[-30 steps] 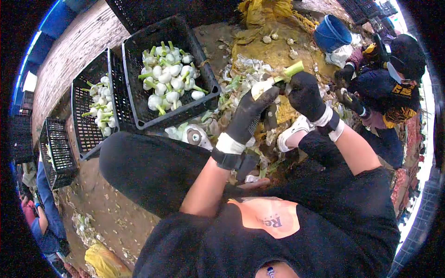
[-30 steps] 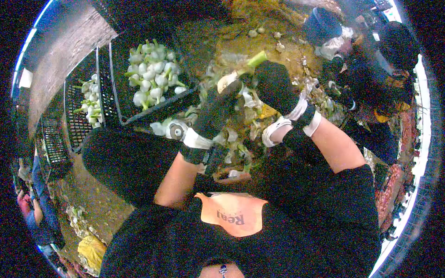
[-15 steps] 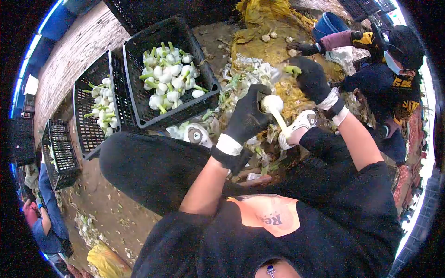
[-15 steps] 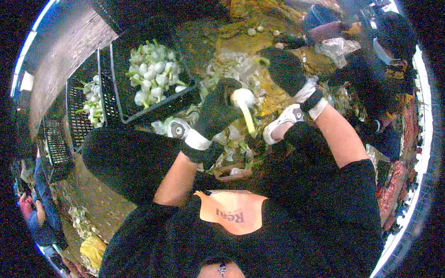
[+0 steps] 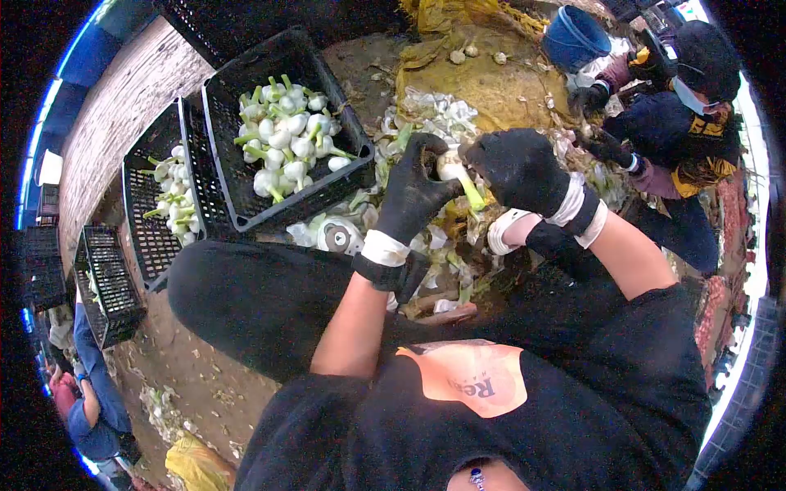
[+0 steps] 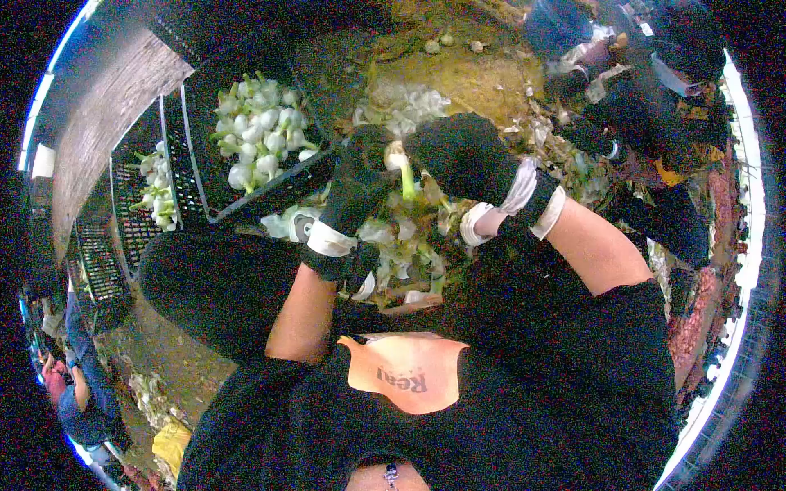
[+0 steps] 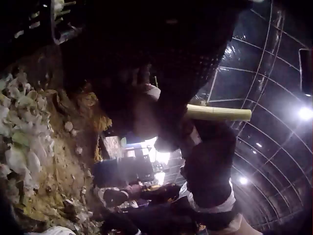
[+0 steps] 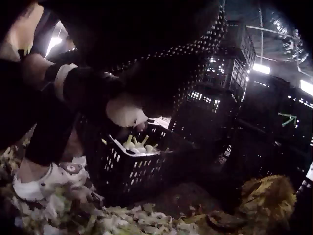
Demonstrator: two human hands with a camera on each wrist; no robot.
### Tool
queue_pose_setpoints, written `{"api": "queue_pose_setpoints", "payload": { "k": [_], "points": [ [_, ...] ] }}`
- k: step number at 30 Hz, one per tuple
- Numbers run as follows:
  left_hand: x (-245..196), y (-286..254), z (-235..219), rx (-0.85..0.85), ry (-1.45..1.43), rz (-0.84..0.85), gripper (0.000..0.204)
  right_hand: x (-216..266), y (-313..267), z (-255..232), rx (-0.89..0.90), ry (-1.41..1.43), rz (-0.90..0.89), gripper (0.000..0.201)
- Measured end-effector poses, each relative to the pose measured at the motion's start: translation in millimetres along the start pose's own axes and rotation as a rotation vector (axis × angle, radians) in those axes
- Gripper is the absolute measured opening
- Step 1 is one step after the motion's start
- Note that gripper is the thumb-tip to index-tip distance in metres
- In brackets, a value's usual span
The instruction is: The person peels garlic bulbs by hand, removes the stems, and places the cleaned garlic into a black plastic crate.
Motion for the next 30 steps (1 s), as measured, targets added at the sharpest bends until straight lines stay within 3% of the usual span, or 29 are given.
{"api": "queue_pose_setpoints", "payload": {
  "k": [2,4,6,8,9,10,13,15,17,18,19,21,22,24,26,28,29,30],
  "points": [
    [7.9,0.8,4.4,0.105,-0.049,0.057,0.043,-2.9,1.2,1.7,-0.003,0.01,0.002,0.026],
    [9.7,4.1,6.9,0.078,-0.144,0.115,0.043,-5.2,3.0,2.6,-0.008,0.016,0.005,0.026],
    [5.8,2.0,8.3,0.057,-0.24,0.173,0.045,-8.8,4.0,-0.4,-0.151,0.145,0.15,0.028],
    [-11.5,0.6,1.3,0.036,-0.365,-0.078,0.043,-1.5,5.8,-1.1,-0.154,0.204,0.182,0.027],
    [-12.0,-1.4,2.4,0.033,-0.364,-0.079,0.043,1.7,7.0,-0.2,-0.154,0.264,0.214,0.026],
    [-9.8,-3.1,3.6,0.006,-0.389,-0.146,0.041,1.4,7.7,5.9,-0.269,0.247,0.198,0.023],
    [0.0,1.0,3.7,-0.057,-0.415,0.025,0.039,-15.7,9.2,16.6,-0.268,0.203,0.289,0.02],
    [-0.6,3.0,-2.6,-0.089,-0.584,0.001,0.04,-16.3,-4.6,29.8,-0.17,0.2,0.324,0.01],
    [-12.3,-0.4,-15.2,-0.136,-0.717,0.032,0.041,-9.0,-24.6,60.6,0.242,0.389,0.132,0.016],
    [-8.9,0.2,-17.7,-0.153,-0.398,0.074,0.041,-4.1,-32.7,57.7,0.185,0.373,-0.004,0.027],
    [-5.3,0.8,-16.6,-0.151,-0.372,0.018,0.041,-2.9,-26.2,56.0,0.185,0.376,-0.011,0.027],
    [2.5,2.0,-14.1,-0.141,-0.32,-0.095,0.043,-9.9,-13.1,57.6,0.128,0.682,0.253,0.037],
    [21.9,1.7,-12.0,-0.276,-0.088,0.016,0.034,-11.2,2.4,51.2,0.115,0.719,0.291,0.041],
    [19.0,-1.7,-15.0,-0.363,0.133,0.126,0.025,-11.1,25.6,57.7,0.027,0.898,0.284,0.042],
    [19.0,4.1,-16.0,-0.332,0.183,0.134,0.024,-13.1,36.0,67.4,-0.053,1.043,0.233,0.039],
    [27.9,5.9,-17.1,-0.306,0.239,0.127,0.022,-19.5,42.1,76.4,0.034,0.967,0.385,0.029],
    [43.7,4.2,-14.8,-0.271,0.093,0.054,0.028,-18.3,47.4,76.0,0.041,0.979,0.379,0.029],
    [59.6,1.9,-11.9,-0.237,-0.053,-0.02,0.036,-18.0,50.7,75.9,0.012,1.179,0.458,0.025]
  ]
}}
Point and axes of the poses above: each hand's wrist, its own y-axis towards the middle knuckle, its own z-axis out of the palm, x = y × z, the point moved 3 cm from there along y, towards the middle knuckle, and after that the axes turned 5 degrees about y, right-handed, at the moved point
